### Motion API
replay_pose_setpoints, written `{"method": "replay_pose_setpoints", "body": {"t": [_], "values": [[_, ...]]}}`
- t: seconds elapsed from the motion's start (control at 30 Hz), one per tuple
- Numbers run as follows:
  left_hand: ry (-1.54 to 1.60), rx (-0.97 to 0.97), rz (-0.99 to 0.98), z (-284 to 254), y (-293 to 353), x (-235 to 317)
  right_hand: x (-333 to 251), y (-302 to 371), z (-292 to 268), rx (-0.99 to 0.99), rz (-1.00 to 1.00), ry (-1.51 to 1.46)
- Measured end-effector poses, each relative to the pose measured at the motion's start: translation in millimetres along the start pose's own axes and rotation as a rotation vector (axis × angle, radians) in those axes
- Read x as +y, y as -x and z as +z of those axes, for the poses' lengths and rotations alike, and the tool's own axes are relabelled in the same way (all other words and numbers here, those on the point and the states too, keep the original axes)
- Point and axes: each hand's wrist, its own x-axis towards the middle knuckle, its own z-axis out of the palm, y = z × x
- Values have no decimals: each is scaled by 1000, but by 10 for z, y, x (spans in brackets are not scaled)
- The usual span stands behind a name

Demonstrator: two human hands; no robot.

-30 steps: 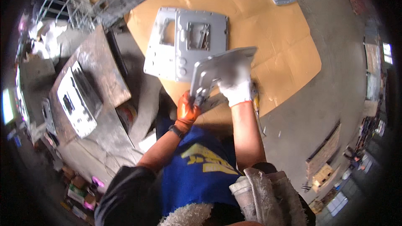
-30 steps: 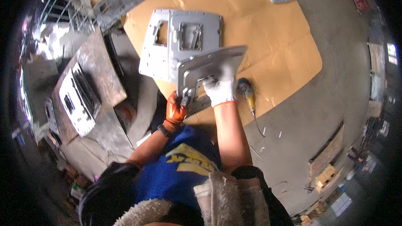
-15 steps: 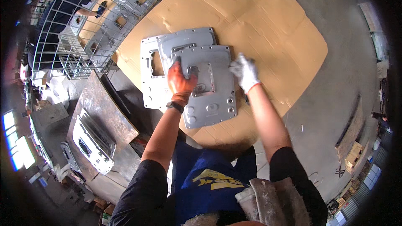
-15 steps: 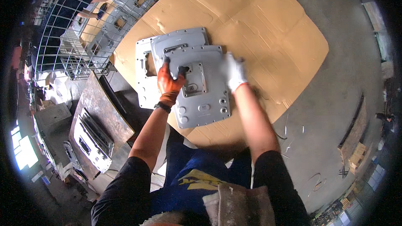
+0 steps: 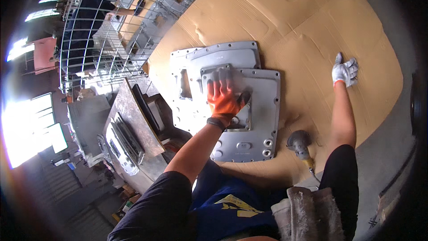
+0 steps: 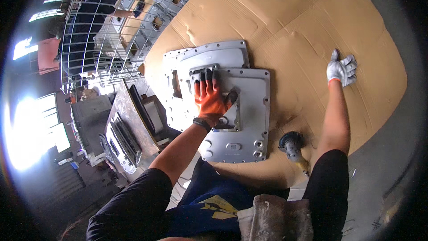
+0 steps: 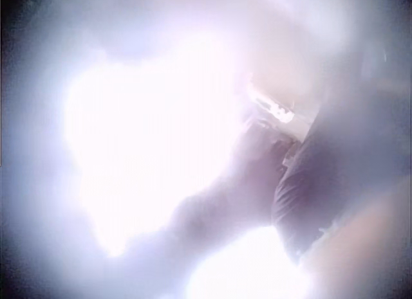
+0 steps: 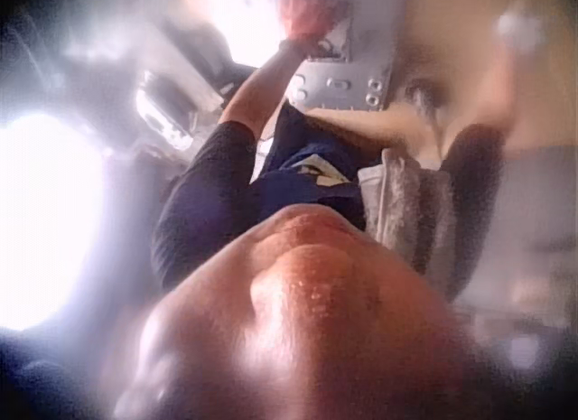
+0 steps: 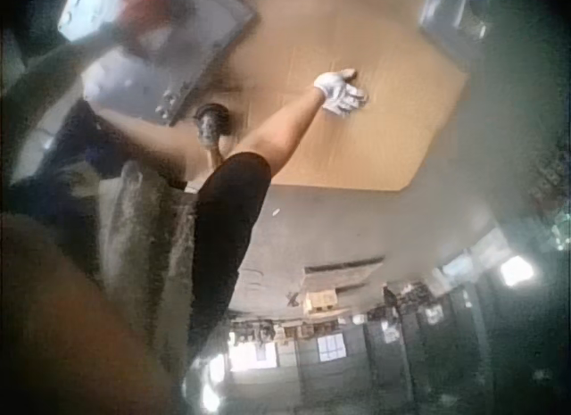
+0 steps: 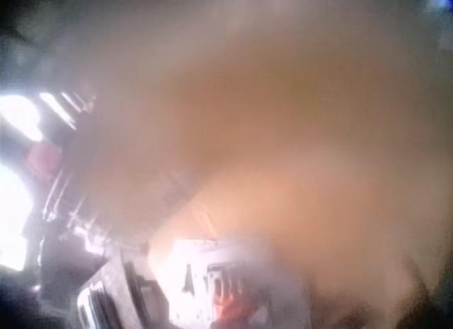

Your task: The person uses an angle grinder to smooth the edges of several metal plates on a workbench. They repeatedly pick up each plate, grind its edges, and place it back down, handling them one at a time.

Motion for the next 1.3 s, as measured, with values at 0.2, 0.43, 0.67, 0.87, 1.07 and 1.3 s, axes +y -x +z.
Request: {"method": "replay_pose_setpoints", "body": {"t": [0.2,0.43,0.67,0.87,1.07,1.3], "values": [[-21,6,-23,11,-114,93,-321,-132,-311,-3,165,127],[-39,23,21,-61,-199,164,-341,-230,-284,60,195,136],[-35,-29,-3,-130,-239,191,-321,-203,-324,171,141,116],[344,160,-18,-174,-680,381,-342,-228,-309,121,184,157],[613,237,200,-59,-2789,1698,-361,-246,-332,41,213,55],[328,171,324,328,-4694,2668,-341,-278,-422,11,181,-25]]}}
